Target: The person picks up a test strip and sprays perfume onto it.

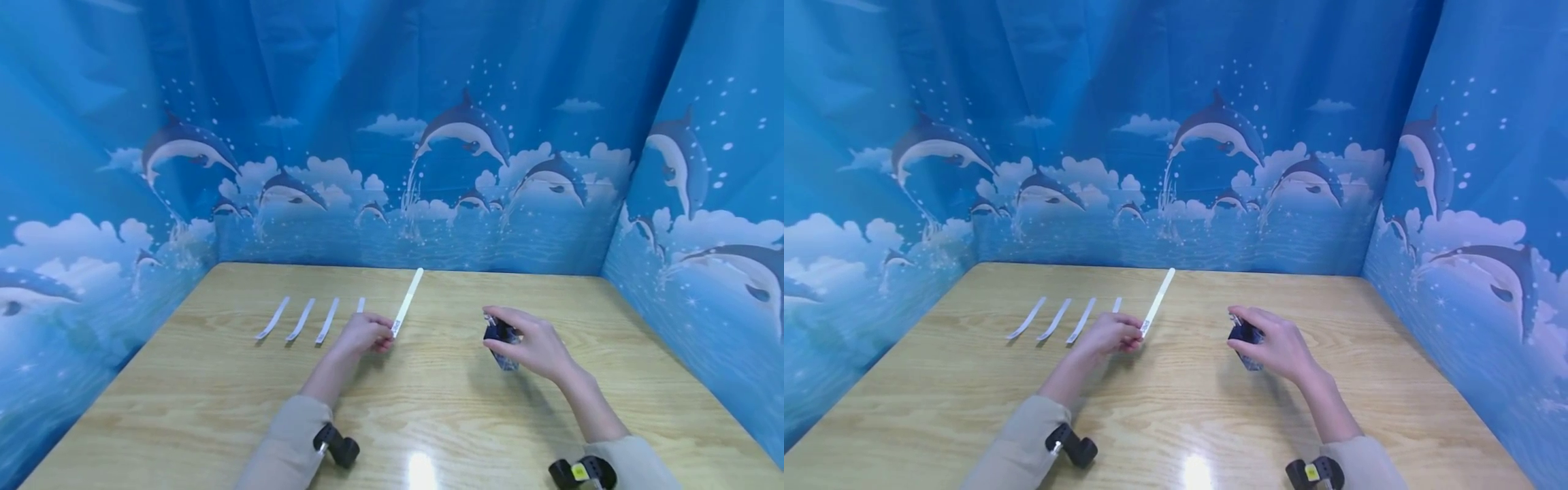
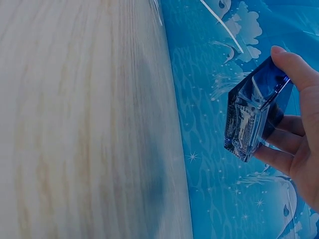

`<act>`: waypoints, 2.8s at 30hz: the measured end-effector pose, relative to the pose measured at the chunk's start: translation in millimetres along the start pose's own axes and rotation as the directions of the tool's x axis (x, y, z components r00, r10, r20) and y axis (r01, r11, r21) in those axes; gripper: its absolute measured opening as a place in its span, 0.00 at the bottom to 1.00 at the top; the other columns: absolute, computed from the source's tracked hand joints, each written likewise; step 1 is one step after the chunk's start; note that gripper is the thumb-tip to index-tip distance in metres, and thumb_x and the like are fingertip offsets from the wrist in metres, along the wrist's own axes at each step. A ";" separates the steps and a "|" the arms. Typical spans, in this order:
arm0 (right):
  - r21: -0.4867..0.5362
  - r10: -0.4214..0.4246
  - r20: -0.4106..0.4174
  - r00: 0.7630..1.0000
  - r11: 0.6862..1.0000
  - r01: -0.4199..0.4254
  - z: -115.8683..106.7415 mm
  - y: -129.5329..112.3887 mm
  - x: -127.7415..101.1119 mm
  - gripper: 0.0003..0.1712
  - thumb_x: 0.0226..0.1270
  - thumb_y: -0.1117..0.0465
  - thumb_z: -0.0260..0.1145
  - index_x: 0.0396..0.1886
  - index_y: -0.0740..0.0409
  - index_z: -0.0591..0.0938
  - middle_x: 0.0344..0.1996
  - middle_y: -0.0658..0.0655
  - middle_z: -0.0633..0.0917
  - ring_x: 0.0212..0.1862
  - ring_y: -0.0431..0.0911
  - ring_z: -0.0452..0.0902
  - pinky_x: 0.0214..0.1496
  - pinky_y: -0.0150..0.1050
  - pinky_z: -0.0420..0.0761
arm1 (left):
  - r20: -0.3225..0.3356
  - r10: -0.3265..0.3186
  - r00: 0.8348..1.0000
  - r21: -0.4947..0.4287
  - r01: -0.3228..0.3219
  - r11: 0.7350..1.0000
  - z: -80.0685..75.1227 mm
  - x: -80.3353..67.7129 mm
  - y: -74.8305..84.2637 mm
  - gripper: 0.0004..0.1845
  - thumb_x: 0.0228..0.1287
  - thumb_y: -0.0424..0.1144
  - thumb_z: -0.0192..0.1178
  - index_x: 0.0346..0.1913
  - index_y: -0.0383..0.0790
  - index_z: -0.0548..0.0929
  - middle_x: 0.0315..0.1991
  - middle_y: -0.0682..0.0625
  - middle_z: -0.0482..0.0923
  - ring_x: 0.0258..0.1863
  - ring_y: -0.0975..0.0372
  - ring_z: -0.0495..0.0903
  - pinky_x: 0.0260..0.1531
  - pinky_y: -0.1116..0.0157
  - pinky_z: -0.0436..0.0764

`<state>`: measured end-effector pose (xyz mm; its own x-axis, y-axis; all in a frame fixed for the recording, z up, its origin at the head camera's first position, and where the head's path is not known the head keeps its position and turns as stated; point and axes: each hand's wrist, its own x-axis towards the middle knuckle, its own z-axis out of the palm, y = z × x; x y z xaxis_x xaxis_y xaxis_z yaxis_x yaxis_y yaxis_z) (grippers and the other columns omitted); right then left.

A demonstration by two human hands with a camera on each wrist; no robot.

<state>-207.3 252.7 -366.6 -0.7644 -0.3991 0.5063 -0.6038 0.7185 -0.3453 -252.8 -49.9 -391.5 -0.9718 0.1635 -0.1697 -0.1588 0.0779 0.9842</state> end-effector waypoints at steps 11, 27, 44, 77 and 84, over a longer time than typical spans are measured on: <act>-0.020 -0.043 -0.054 0.998 0.999 0.042 -1.8 0.6 4.3 0.31 0.51 0.57 0.73 0.57 0.56 0.76 0.52 0.58 0.80 0.52 0.54 0.76 0.43 0.47 0.82 | 0.130 0.008 0.991 0.021 -0.011 1.000 8.7 -9.8 3.4 0.11 0.50 0.21 0.56 0.40 0.21 0.77 0.19 0.47 0.75 0.15 0.65 0.74 0.19 0.72 0.79; -0.092 -0.059 -0.110 0.992 0.995 0.049 -2.9 -3.7 14.3 0.34 0.48 0.56 0.74 0.58 0.55 0.76 0.50 0.60 0.80 0.49 0.55 0.78 0.40 0.50 0.83 | 0.184 0.016 0.983 0.144 -0.043 0.989 22.8 -25.4 10.6 0.11 0.48 0.21 0.58 0.38 0.24 0.80 0.22 0.44 0.78 0.16 0.63 0.74 0.21 0.70 0.81; -0.160 -0.041 -0.104 0.994 0.987 0.024 1.4 -2.9 16.6 0.31 0.49 0.54 0.73 0.56 0.54 0.78 0.47 0.62 0.81 0.44 0.57 0.79 0.35 0.51 0.82 | 0.256 0.057 0.965 0.194 -0.109 0.975 28.6 -36.9 15.1 0.11 0.47 0.23 0.58 0.37 0.25 0.81 0.20 0.46 0.78 0.16 0.64 0.74 0.21 0.69 0.81; -0.268 -0.186 -0.188 0.964 0.954 0.132 0.2 -0.4 17.2 0.28 0.45 0.52 0.74 0.49 0.54 0.82 0.38 0.58 0.83 0.26 0.47 0.79 0.15 0.31 0.71 | 0.240 0.038 0.970 0.234 -0.096 0.968 29.1 -38.2 21.6 0.11 0.49 0.23 0.59 0.38 0.26 0.82 0.22 0.44 0.78 0.17 0.63 0.74 0.20 0.68 0.82; -0.238 -0.151 -0.190 0.970 0.966 0.104 0.5 0.9 16.2 0.30 0.43 0.55 0.75 0.51 0.53 0.80 0.41 0.59 0.83 0.34 0.51 0.82 0.20 0.39 0.78 | 0.243 0.035 0.970 0.224 -0.091 0.970 27.2 -37.1 18.7 0.11 0.49 0.22 0.58 0.38 0.26 0.81 0.22 0.44 0.78 0.17 0.63 0.74 0.21 0.68 0.82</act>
<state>-220.4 246.6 -359.0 -0.6077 -0.3875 0.6932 -0.6085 0.7881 -0.0930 -214.9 -27.8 -368.2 -0.9055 0.3998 -0.1423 -0.0268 0.2807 0.9594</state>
